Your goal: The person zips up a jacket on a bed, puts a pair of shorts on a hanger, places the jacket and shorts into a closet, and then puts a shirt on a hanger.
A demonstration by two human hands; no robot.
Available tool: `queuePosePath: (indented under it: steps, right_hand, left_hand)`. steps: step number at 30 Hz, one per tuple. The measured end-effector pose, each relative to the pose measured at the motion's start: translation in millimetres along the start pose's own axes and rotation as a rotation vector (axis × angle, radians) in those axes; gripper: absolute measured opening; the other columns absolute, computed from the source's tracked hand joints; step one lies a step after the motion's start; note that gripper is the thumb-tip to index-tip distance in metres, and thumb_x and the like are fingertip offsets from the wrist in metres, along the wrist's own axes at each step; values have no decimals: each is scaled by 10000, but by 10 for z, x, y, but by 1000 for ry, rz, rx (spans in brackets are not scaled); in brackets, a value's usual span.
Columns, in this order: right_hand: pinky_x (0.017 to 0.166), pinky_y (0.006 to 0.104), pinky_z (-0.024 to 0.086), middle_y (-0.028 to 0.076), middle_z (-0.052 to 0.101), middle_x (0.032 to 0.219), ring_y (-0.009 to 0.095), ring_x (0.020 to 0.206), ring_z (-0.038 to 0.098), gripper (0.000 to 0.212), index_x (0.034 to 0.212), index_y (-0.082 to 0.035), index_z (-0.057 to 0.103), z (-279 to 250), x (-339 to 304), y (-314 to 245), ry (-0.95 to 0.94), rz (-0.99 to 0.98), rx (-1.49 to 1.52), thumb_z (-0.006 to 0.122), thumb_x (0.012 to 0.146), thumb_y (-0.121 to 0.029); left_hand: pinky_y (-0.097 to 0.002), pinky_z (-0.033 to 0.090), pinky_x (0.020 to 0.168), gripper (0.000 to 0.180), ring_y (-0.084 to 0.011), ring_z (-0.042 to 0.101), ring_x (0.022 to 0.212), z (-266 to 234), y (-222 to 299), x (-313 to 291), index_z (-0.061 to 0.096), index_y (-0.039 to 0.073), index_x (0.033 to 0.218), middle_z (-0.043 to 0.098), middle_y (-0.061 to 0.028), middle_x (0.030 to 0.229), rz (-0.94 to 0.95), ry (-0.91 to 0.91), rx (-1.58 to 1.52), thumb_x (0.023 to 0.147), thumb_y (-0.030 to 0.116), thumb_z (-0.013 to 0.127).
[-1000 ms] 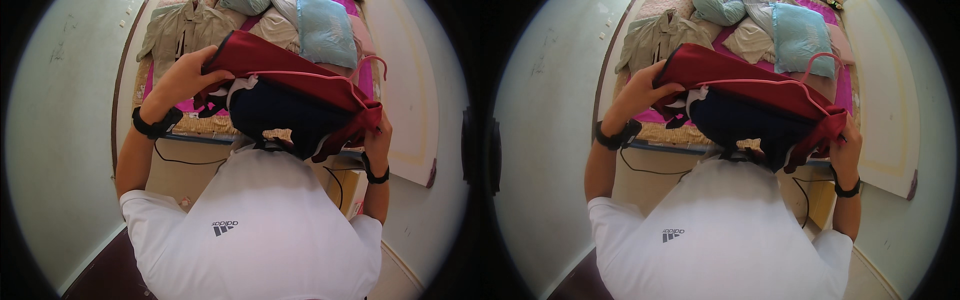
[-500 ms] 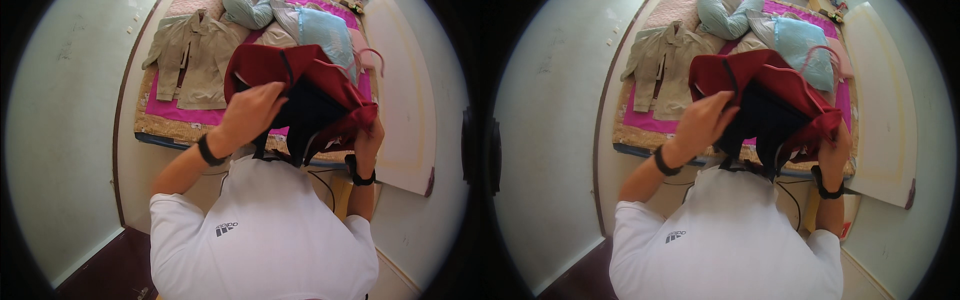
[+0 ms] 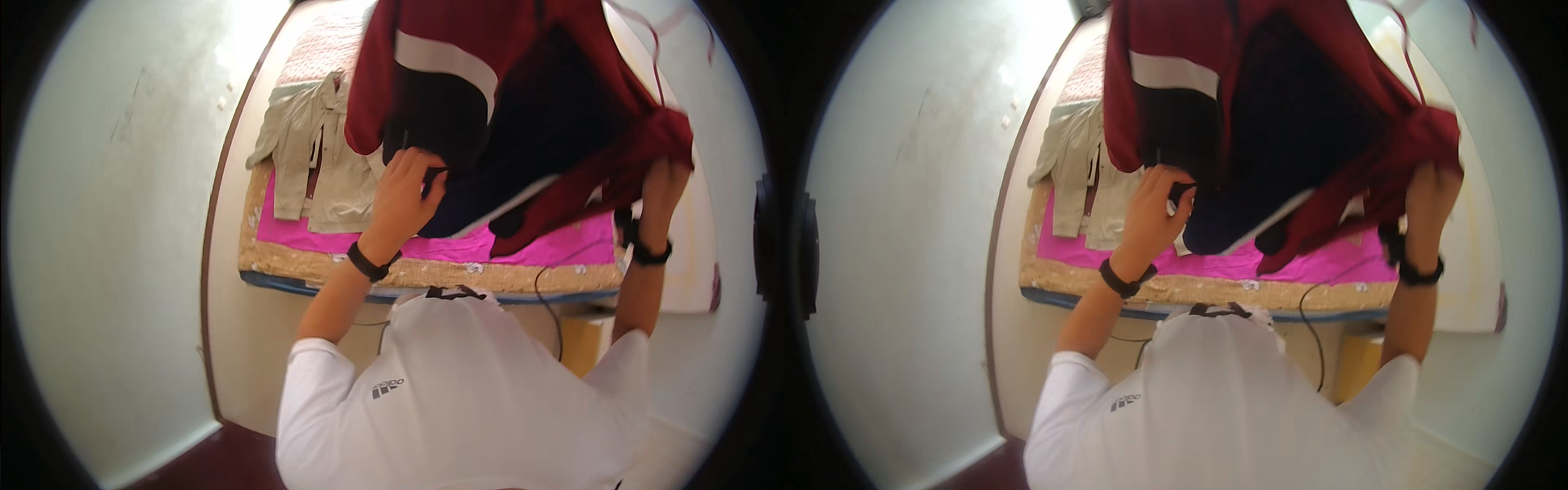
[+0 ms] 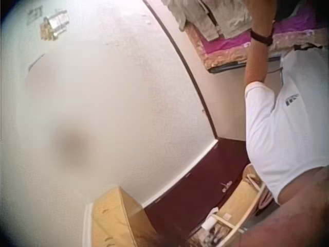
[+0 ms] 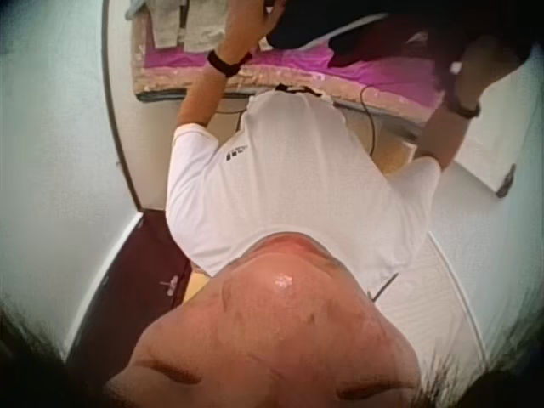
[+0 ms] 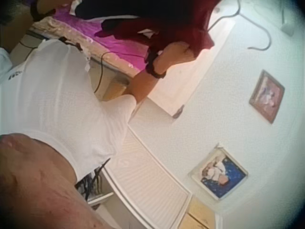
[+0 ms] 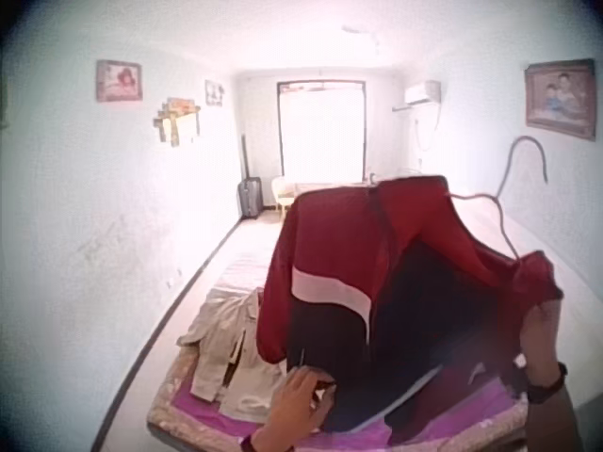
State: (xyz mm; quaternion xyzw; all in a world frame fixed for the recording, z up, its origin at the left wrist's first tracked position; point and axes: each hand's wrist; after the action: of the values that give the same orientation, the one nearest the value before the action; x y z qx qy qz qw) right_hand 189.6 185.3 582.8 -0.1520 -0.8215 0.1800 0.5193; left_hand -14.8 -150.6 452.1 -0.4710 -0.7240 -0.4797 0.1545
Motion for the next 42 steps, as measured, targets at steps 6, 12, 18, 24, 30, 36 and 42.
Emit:
queuePosePath:
  steps: [6,12,18,24,30,36,42]
  right_hand:
    - [740,367,494,98,715,924,212,807,655,262,1072,17,678,10,597,-128,-15,-29,-75,535,877,-85]
    - [730,338,508,106,725,884,169,799,659,329,1112,44,663,105,554,-532,-77,54,-29,486,843,-26]
    - [735,356,527,165,694,887,334,807,669,218,1016,16,647,248,503,-1153,-181,-150,33,609,808,69]
    - [703,457,500,247,623,854,448,818,622,124,925,8,591,-13,332,-1225,-163,-211,-313,659,823,-5]
    - [647,412,503,149,658,847,353,737,652,315,1122,-5,637,-167,-41,-835,-153,-167,-423,659,828,-116]
    - [567,422,489,152,578,859,373,719,616,365,1068,-31,555,-267,-762,-721,-277,-206,-338,713,748,-110]
    - [486,353,421,72,555,793,227,591,548,187,849,-58,569,-281,-1560,-690,-354,-215,-206,662,704,-130]
  left_hand:
    - [-421,495,861,303,-365,588,1030,138,-313,-418,603,50,1109,635,-125,1091,-177,9,74,842,90,742]
    - [-401,490,834,407,-340,588,988,360,99,112,597,25,1099,606,-140,1082,-147,359,-118,796,162,830]
    - [-393,491,772,392,-320,589,893,284,-34,663,585,-8,1087,583,-143,1021,-97,315,-50,808,139,818]
    - [-384,516,693,386,-341,641,768,539,174,408,490,-37,1206,618,-196,953,-218,223,-282,902,70,701]
    - [-403,509,730,475,-318,659,794,762,213,293,462,-20,1257,634,-181,902,-120,-58,-281,890,135,721]
    - [-433,549,737,291,-357,699,804,700,61,-305,685,12,1090,714,-196,958,-20,-340,30,844,148,762]
    - [-362,544,763,307,-230,663,946,164,143,-959,687,80,1203,692,-104,1112,321,-510,135,917,191,685]
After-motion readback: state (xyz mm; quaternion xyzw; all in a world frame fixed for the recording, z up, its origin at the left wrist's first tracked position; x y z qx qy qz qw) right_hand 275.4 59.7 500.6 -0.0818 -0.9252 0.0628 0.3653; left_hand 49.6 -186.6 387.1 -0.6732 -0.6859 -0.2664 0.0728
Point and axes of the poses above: each hand's wrist, its own x-axis towards the middle knuckle, its own z-axis out of the palm, y = z × x
